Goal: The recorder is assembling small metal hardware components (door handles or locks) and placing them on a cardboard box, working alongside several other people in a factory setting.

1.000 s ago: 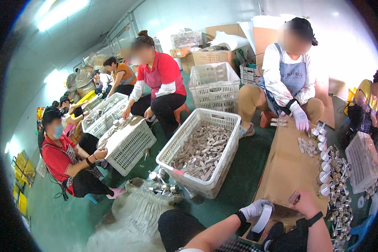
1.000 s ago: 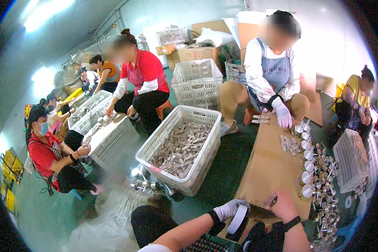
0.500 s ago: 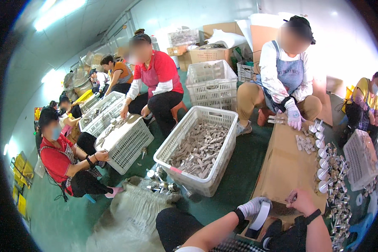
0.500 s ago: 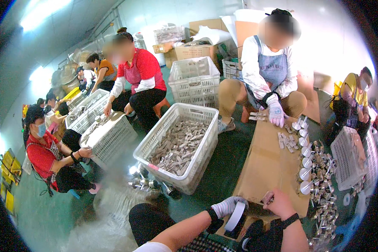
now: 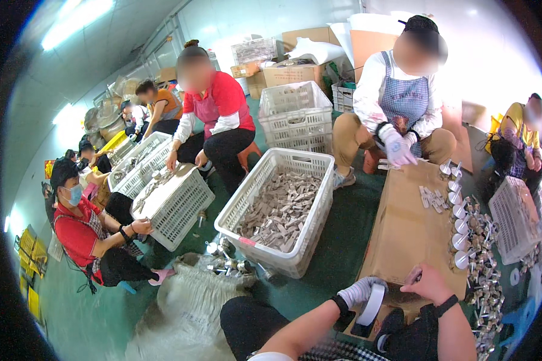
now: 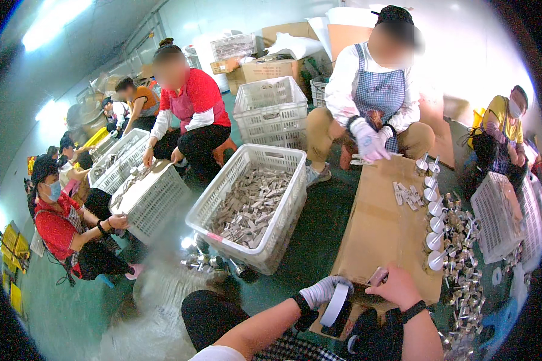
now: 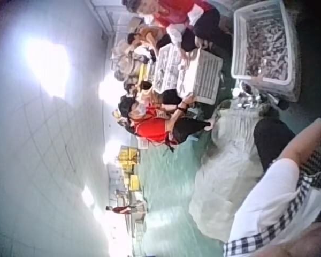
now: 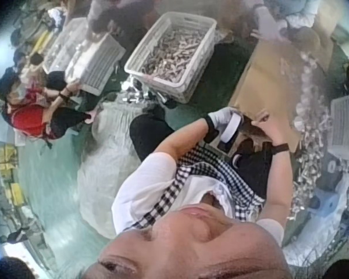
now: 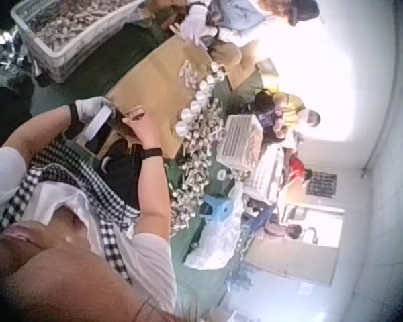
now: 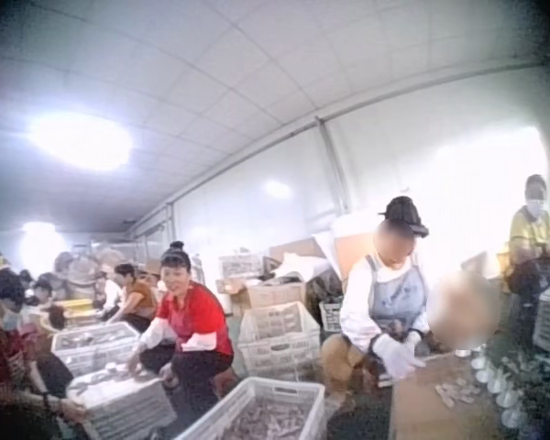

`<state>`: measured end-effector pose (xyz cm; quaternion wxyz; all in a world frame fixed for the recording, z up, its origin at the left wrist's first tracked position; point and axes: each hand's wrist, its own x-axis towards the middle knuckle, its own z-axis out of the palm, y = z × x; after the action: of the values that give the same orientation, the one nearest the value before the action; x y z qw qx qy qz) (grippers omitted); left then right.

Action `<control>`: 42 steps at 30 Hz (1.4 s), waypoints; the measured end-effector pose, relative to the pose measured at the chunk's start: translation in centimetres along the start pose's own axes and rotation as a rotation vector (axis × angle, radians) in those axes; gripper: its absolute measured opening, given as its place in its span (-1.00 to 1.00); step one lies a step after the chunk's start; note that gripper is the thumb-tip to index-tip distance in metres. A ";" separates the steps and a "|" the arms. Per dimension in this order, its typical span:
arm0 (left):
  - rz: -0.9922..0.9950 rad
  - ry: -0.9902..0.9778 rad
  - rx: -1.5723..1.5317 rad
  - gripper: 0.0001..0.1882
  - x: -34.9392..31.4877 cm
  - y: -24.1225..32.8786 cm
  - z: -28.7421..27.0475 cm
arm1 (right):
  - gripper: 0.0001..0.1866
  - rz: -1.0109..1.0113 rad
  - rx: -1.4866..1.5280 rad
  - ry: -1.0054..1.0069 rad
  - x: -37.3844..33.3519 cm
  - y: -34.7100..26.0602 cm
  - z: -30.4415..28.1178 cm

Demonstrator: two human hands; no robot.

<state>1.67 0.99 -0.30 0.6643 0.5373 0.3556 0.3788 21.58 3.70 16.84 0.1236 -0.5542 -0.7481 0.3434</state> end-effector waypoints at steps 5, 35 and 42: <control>-0.064 0.004 -0.303 -0.88 0.3 -1.7 -0.4 | -0.60 -0.015 -0.018 0.115 0.1 -0.9 0.0; -0.106 0.024 -0.186 -0.82 -1.9 1.5 -0.8 | -0.61 0.060 -0.381 0.077 1.2 -1.3 1.2; -0.194 0.007 -0.340 -0.86 -1.2 0.7 -0.7 | -0.63 0.074 -0.283 0.113 0.0 -1.0 0.6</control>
<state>0.40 0.32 0.39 0.7776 0.3792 0.3390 0.3695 20.51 3.32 17.10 0.0734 -0.6119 -0.7598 0.2070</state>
